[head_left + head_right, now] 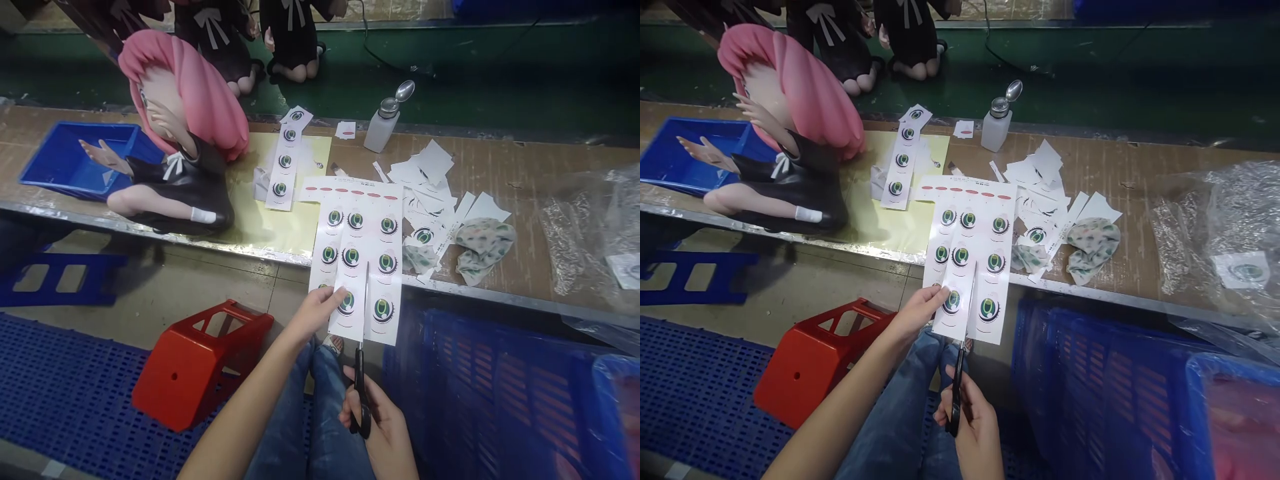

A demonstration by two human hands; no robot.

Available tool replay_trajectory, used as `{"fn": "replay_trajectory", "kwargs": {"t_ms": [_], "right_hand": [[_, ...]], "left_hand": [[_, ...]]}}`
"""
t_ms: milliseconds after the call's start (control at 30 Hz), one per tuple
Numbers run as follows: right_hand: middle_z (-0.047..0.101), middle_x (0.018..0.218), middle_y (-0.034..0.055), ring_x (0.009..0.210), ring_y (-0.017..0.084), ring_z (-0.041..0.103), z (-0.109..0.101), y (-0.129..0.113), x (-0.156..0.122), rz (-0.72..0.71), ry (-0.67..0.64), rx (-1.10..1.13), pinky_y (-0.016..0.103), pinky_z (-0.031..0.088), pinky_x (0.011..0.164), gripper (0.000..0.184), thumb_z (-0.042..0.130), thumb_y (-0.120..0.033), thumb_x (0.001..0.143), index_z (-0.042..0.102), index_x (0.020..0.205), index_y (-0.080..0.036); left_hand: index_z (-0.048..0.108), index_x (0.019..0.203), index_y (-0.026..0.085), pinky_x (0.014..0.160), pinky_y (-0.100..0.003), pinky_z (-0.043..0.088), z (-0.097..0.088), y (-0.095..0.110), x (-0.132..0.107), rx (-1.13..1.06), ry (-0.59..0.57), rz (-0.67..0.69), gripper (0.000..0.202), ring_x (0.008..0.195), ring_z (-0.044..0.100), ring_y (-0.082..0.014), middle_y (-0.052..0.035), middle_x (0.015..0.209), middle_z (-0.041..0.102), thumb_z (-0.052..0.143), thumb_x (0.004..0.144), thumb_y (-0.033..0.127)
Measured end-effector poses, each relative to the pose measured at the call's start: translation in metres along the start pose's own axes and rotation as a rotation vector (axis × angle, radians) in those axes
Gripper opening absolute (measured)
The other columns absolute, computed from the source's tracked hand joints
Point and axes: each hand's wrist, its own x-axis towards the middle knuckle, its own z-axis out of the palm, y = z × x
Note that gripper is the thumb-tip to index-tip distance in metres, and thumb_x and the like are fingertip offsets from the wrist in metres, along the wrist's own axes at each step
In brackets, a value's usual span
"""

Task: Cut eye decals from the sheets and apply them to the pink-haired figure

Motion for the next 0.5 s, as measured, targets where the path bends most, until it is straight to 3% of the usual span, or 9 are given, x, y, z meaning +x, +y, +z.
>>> {"fn": "replay_trajectory", "kwargs": {"t_ms": [133,233,333,500], "right_hand": [[0.056,0.064,0.0004,0.058,0.014,0.054,0.005,0.003,0.004,0.005,0.006,0.020,0.030,0.051,0.057,0.068,0.081,-0.066,0.068,0.072,0.112,-0.015],[0.056,0.067,0.0008,0.059,0.015,0.056,0.008,-0.005,0.009,0.041,-0.043,-0.008,0.030,0.050,0.058,0.070,0.080,-0.067,0.068,0.071,0.113,-0.015],[0.057,0.068,0.0007,0.059,0.014,0.055,0.008,-0.015,0.015,0.011,-0.054,-0.024,0.029,0.048,0.058,0.070,0.078,-0.069,0.069,0.069,0.112,-0.015],[0.059,0.073,0.0038,0.066,0.014,0.055,0.003,-0.026,0.029,-0.062,-0.056,-0.026,0.027,0.048,0.063,0.056,0.071,-0.072,0.075,0.064,0.079,-0.016]], "left_hand": [[0.071,0.084,0.012,0.062,-0.026,0.050,0.008,0.006,0.015,0.026,0.004,0.004,0.052,0.068,0.065,-0.0156,-0.0027,0.071,0.070,0.083,0.066,0.060],[0.068,0.085,0.013,0.059,-0.025,0.049,0.010,0.009,0.017,0.060,-0.004,0.004,0.038,0.063,0.063,-0.0118,-0.0002,0.073,0.069,0.078,0.079,0.049],[0.066,0.078,0.012,0.056,-0.023,0.047,0.009,0.010,0.015,0.111,-0.029,-0.008,0.033,0.060,0.061,-0.0100,0.0011,0.071,0.067,0.076,0.082,0.043],[0.067,0.079,0.012,0.056,-0.024,0.048,0.012,0.005,0.010,0.167,-0.087,-0.048,0.036,0.058,0.061,-0.0115,0.0008,0.067,0.066,0.078,0.079,0.045]]}}
